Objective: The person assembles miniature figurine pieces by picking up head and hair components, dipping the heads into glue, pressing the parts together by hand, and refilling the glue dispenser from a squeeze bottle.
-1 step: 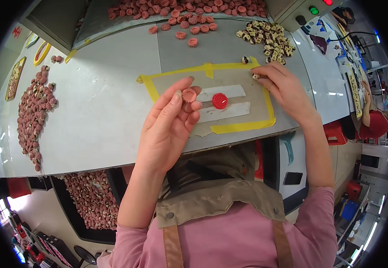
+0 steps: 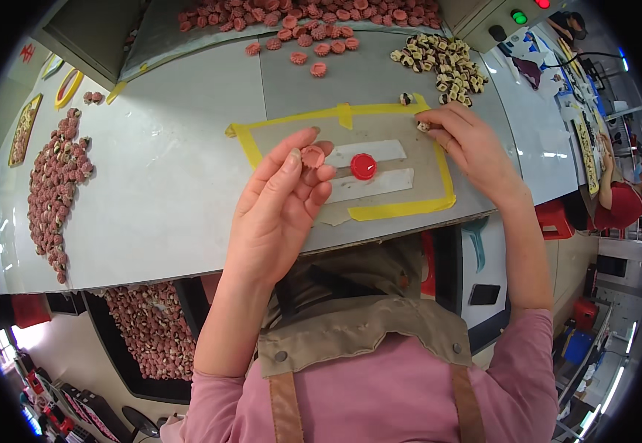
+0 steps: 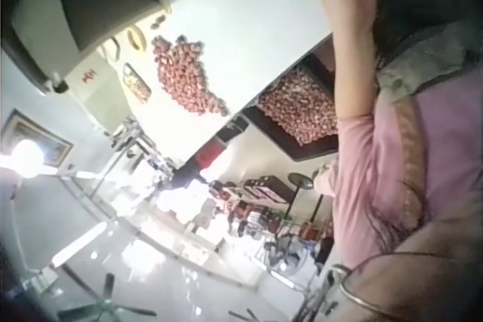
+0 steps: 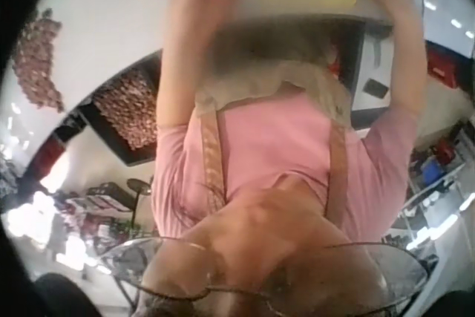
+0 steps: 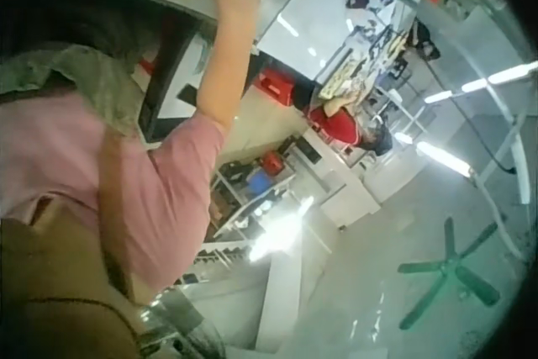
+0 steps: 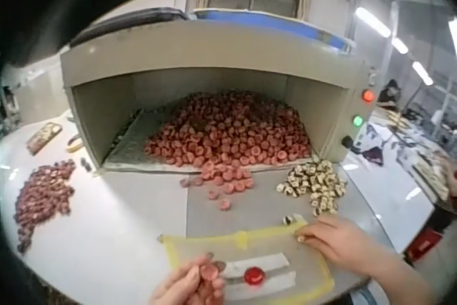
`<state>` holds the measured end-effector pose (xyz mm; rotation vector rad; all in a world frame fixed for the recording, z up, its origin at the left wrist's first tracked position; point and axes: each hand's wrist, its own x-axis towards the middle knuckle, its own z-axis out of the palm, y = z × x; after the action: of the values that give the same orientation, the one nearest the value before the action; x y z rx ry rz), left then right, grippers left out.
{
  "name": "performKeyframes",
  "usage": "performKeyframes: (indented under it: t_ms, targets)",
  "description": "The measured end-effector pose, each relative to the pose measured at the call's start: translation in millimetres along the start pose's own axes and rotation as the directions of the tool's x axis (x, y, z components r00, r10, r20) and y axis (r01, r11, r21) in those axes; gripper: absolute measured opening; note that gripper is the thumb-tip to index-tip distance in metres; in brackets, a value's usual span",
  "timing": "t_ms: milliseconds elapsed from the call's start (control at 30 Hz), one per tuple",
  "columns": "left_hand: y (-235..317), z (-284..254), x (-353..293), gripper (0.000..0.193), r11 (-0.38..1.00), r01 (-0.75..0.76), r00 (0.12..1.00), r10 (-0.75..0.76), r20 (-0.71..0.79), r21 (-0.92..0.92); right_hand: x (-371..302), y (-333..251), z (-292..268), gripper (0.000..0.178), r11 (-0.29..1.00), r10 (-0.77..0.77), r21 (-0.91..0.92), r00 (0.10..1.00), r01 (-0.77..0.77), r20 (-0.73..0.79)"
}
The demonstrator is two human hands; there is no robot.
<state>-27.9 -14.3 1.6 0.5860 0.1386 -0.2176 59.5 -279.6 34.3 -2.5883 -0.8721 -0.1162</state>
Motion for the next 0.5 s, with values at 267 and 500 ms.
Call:
performKeyframes:
  t_ms: [267,500]
  targets:
    - [-2.9,-11.2,-1.8,0.037,0.996,-0.068,0.991,0.061,0.117,0.052,5.8,2.1,-2.8,0.018,0.998,0.03,-0.048,0.998,-0.027,0.063]
    - [-4.0,-7.3,-2.0,0.036,0.993,-0.087,0.996,0.085,0.031,0.078,1.9,1.7,0.0,0.017,0.999,0.019,-0.045,0.999,-0.017,0.039]
